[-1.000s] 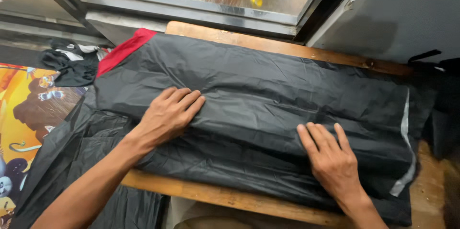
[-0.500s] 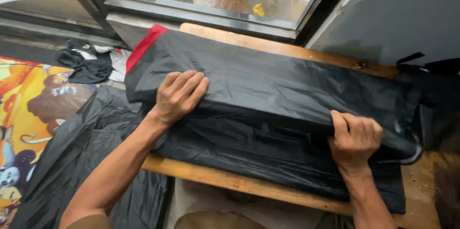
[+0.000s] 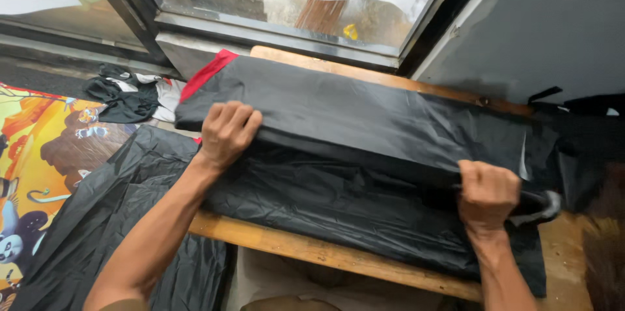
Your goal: The person folds a large black textile item on a wooden surface by hand, smoothing it repeatedly and eventually rolling it into a compact bundle that they place into a small black and red pouch.
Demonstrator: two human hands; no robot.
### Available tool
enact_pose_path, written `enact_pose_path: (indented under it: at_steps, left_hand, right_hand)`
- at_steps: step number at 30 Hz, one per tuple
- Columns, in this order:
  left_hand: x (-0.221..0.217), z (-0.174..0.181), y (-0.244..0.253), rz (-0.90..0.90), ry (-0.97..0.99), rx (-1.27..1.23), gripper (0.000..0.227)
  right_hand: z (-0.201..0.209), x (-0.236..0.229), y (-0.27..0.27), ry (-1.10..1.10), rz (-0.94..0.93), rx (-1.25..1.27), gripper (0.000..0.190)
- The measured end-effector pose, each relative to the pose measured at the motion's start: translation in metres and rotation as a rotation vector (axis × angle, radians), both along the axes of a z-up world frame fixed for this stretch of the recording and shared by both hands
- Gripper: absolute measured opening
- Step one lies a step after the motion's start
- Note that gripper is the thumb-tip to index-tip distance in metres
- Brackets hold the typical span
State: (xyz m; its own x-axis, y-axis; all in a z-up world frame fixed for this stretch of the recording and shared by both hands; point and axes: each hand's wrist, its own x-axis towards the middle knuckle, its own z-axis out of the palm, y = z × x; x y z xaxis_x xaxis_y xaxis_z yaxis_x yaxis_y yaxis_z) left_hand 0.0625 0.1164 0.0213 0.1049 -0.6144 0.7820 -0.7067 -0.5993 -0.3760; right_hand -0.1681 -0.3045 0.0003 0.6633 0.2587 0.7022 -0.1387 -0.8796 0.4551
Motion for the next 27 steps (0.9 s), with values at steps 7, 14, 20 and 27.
enact_pose_path:
  at_steps: [7,14,20,27]
  left_hand:
    - [-0.003,0.003,-0.005,-0.01,-0.022,-0.004,0.018]
    - [-0.017,-0.015,0.02,-0.009,0.309,0.334,0.008]
    - [-0.065,0.035,0.042,-0.287,0.785,0.283,0.072]
    - [-0.095,-0.016,0.054,-0.116,0.766,0.412,0.049]
  right_hand:
    - [0.001,0.011,-0.006,-0.083,-0.055,-0.006,0.018]
    - [-0.017,-0.021,-0.009,0.461,-0.284,0.168,0.067]
    - [0.023,-0.072,0.038,0.697,0.124,0.527,0.11]
    - [0.001,-0.111,0.076,0.814,-0.071,0.515,0.045]
